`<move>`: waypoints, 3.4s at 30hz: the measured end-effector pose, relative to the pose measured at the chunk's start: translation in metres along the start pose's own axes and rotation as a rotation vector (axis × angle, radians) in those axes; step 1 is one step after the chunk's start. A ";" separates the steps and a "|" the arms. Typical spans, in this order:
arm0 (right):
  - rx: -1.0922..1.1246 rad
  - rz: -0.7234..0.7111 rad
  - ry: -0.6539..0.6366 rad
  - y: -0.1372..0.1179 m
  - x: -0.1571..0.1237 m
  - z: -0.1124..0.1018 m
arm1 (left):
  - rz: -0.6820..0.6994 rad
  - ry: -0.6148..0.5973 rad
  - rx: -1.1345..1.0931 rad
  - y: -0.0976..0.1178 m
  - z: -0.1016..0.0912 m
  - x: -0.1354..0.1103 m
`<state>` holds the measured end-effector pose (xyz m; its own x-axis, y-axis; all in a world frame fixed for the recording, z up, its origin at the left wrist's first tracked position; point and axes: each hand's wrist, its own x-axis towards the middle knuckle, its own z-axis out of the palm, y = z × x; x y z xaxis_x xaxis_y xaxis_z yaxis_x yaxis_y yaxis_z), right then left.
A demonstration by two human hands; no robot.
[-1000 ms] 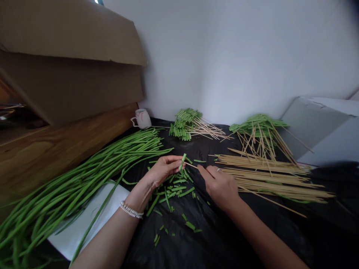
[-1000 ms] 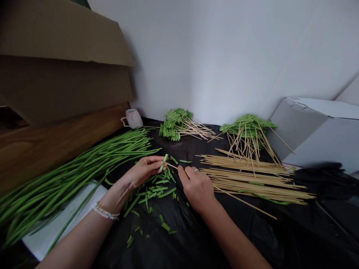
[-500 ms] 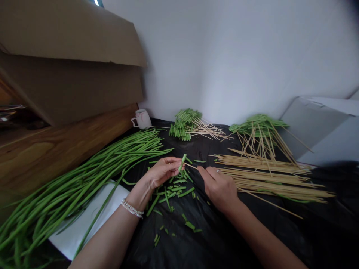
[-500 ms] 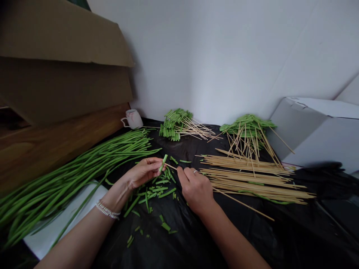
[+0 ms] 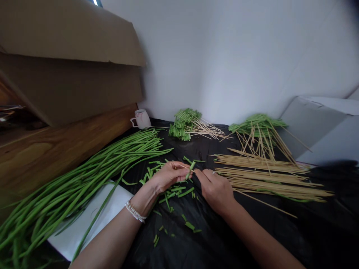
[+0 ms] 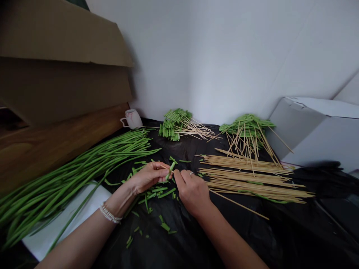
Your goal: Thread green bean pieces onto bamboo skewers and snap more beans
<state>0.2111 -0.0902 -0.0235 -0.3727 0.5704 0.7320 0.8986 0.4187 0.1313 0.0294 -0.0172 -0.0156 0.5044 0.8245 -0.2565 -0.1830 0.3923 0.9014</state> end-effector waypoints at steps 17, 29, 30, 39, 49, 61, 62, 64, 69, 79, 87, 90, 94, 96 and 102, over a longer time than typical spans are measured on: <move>0.009 0.022 -0.019 0.002 -0.002 0.004 | 0.039 -0.032 0.117 0.004 0.002 -0.001; -0.065 0.062 -0.009 0.015 -0.007 0.010 | 0.104 0.489 1.412 0.041 -0.062 -0.014; -0.066 0.064 -0.013 0.015 -0.007 0.010 | 0.079 0.491 1.444 0.040 -0.062 -0.015; -0.057 0.066 -0.045 0.014 -0.006 0.008 | 0.270 0.152 1.246 0.026 -0.050 -0.006; -0.057 0.046 -0.029 0.011 -0.004 0.005 | 0.188 0.244 0.164 0.024 -0.030 -0.001; -0.053 0.045 -0.035 0.010 -0.003 0.003 | 0.089 0.117 -0.074 0.025 -0.030 -0.002; -0.053 0.045 -0.034 0.010 -0.003 0.003 | 0.089 0.114 -0.070 0.025 -0.030 -0.002; -0.053 0.044 -0.029 0.010 -0.004 0.004 | 0.086 0.105 -0.061 0.025 -0.029 -0.002; -0.051 0.033 -0.026 0.010 -0.004 0.004 | 0.082 0.114 -0.035 0.026 -0.025 -0.004; -0.069 0.009 -0.040 0.009 -0.003 0.002 | 0.116 0.122 0.048 0.022 -0.026 -0.003; -0.063 0.047 -0.077 0.009 -0.006 0.006 | 0.139 0.133 0.070 0.017 -0.021 -0.001; -0.051 0.077 -0.083 0.009 -0.006 0.006 | 0.152 0.138 0.041 0.018 -0.019 -0.001; -0.050 0.101 -0.063 0.009 -0.005 0.005 | 0.122 0.131 -0.046 0.021 -0.018 -0.003; -0.047 0.094 -0.062 0.009 -0.005 0.005 | 0.094 0.142 -0.101 0.021 -0.018 -0.003; -0.046 0.091 -0.041 0.007 -0.006 0.006 | 0.032 0.137 -0.220 0.019 -0.019 -0.001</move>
<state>0.2180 -0.0868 -0.0306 -0.2978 0.6333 0.7143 0.9384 0.3317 0.0971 0.0097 -0.0028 -0.0051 0.3792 0.8797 -0.2869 -0.3841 0.4318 0.8161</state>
